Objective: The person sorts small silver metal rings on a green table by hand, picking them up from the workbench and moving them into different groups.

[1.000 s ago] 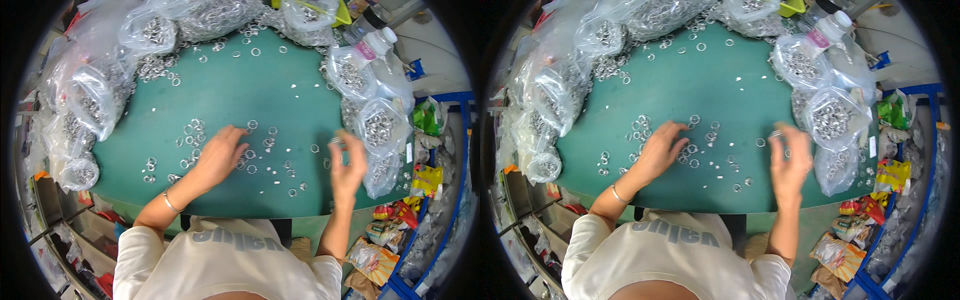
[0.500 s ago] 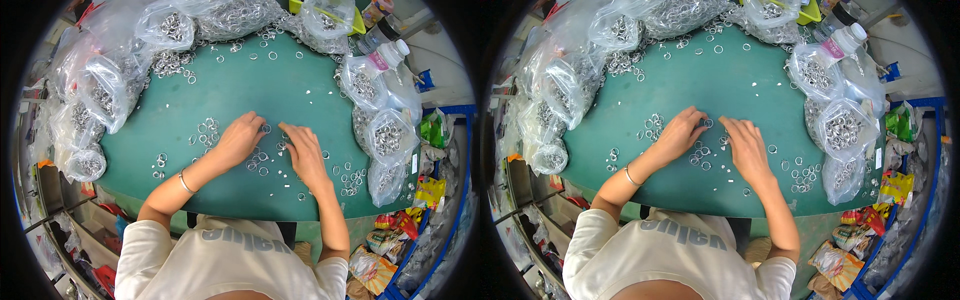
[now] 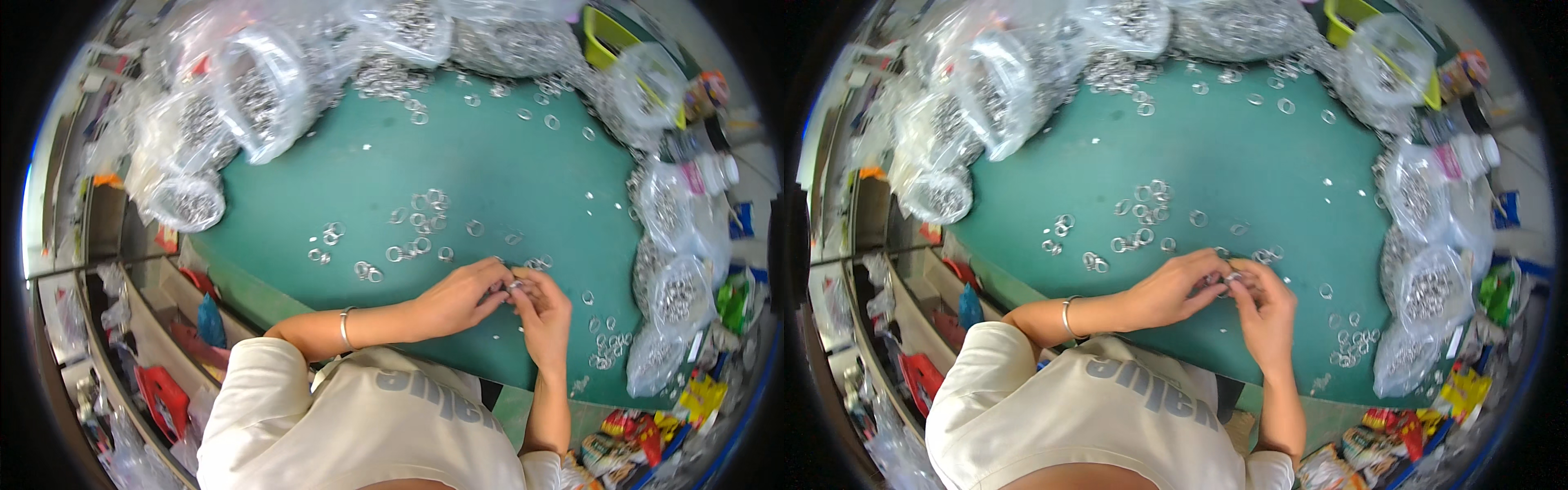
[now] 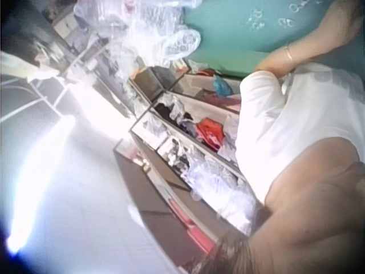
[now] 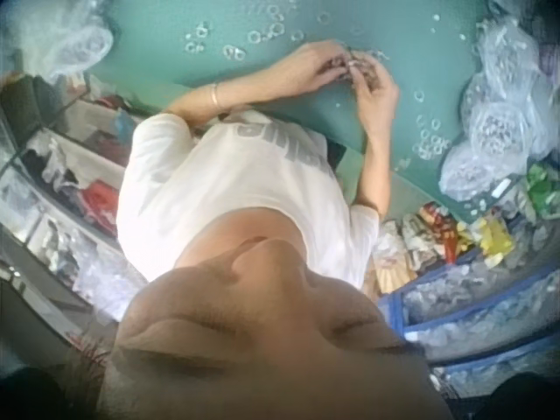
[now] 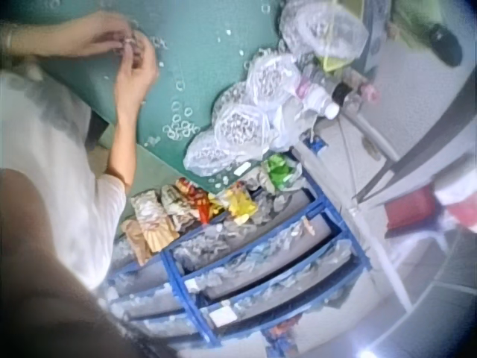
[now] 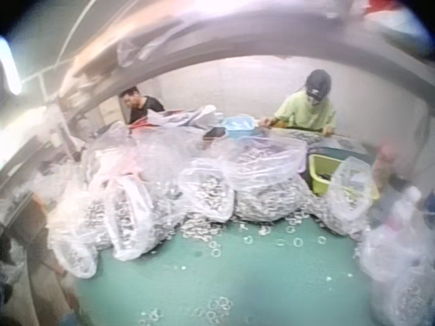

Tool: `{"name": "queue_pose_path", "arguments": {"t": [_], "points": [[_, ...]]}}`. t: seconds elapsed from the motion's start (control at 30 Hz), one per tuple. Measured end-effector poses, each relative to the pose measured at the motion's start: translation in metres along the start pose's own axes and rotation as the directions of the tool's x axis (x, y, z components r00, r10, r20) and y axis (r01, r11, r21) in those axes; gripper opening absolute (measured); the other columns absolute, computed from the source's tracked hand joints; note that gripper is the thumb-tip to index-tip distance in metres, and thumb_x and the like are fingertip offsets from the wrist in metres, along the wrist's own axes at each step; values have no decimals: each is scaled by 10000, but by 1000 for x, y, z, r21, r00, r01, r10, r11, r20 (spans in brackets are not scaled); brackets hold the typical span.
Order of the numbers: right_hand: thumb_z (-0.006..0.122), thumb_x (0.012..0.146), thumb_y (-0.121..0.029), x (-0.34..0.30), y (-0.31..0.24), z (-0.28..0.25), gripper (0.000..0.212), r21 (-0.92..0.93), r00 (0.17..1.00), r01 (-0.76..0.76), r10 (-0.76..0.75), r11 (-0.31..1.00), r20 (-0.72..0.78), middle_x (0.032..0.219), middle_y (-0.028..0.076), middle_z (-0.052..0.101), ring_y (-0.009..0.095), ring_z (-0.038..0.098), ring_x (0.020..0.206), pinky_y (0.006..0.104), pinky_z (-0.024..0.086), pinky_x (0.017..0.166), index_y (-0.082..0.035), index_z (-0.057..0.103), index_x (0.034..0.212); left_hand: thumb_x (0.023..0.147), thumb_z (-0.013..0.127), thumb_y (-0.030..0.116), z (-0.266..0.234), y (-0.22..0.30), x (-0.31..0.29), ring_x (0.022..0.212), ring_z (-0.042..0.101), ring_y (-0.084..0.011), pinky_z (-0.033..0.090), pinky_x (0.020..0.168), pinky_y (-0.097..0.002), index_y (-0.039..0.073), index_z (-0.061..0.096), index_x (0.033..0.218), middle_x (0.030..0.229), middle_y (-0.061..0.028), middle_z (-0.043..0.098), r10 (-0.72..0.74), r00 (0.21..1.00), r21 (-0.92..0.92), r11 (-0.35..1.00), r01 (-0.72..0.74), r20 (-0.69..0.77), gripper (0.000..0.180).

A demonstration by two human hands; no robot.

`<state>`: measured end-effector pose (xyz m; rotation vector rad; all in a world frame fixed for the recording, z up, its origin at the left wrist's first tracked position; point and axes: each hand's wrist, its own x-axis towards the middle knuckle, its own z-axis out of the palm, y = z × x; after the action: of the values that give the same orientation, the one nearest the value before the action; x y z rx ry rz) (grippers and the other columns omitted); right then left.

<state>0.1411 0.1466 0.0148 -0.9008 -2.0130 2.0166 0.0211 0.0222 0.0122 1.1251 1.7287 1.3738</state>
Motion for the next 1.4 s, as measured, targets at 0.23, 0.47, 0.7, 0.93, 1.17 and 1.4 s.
{"name": "queue_pose_path", "arguments": {"t": [0.23, 0.47, 0.7, 0.93, 1.17, 1.4], "points": [[623, 828, 66, -8, -2, 39, 277, -125, 986, 155, -146, 980, 77, 823, 60, 643, 89, 589, 716, 222, 462, 611, 10, 588, 1097, 892, 579, 63, -39, 2, -57, 621, 560, -233, 452, 581, -343, 13, 613, 986, 772, -129, 585, -206, 957, -52, 978, 200, -203, 111], [624, 831, 31, 25, -22, 104, 240, -325, 881, 432, -317, 841, 352, 867, 118, 641, 202, 613, 700, 303, 483, 627, -17, 599, 1065, 937, 532, 55, -106, -43, -141, 646, 460, -81, 400, 562, -247, -7, 648, 986, 763, -25, 561, -178, 656, 127, 912, 389, -733, 140], [587, 815, 43, 21, -13, 141, 279, -513, 786, 589, -293, 624, 545, 963, 155, 594, 344, 599, 903, 420, 496, 720, -6, 563, 1089, 759, 722, 29, -91, -42, -147, 701, 507, -242, 447, 618, -346, 54, 582, 1116, 778, -87, 476, -101, 803, 339, 870, 357, -588, 384], [586, 818, 52, 14, -5, 138, 300, -522, 848, 499, -264, 692, 460, 973, 144, 584, 343, 598, 855, 390, 501, 701, -24, 565, 1107, 754, 725, 62, -88, -36, -139, 766, 546, -268, 471, 654, -361, 54, 545, 1179, 897, -108, 501, -102, 823, 387, 846, 367, -559, 462], [632, 799, 68, 29, -39, 134, 197, -420, 875, 460, -319, 782, 364, 819, 130, 605, 223, 582, 630, 311, 463, 567, 2, 628, 984, 739, 744, 176, -80, -40, -137, 837, 530, -280, 466, 690, -373, 66, 552, 1198, 912, -103, 493, -65, 881, 462, 832, 307, -469, 509], [680, 755, 75, 69, -92, 152, 201, -353, 823, 494, -295, 795, 486, 773, 100, 624, 146, 575, 612, 262, 472, 581, 13, 645, 943, 728, 739, 195, -78, -49, -135, 856, 539, -278, 477, 729, -369, 32, 551, 1172, 927, -100, 506, -25, 906, 519, 813, 265, -423, 509]]}}
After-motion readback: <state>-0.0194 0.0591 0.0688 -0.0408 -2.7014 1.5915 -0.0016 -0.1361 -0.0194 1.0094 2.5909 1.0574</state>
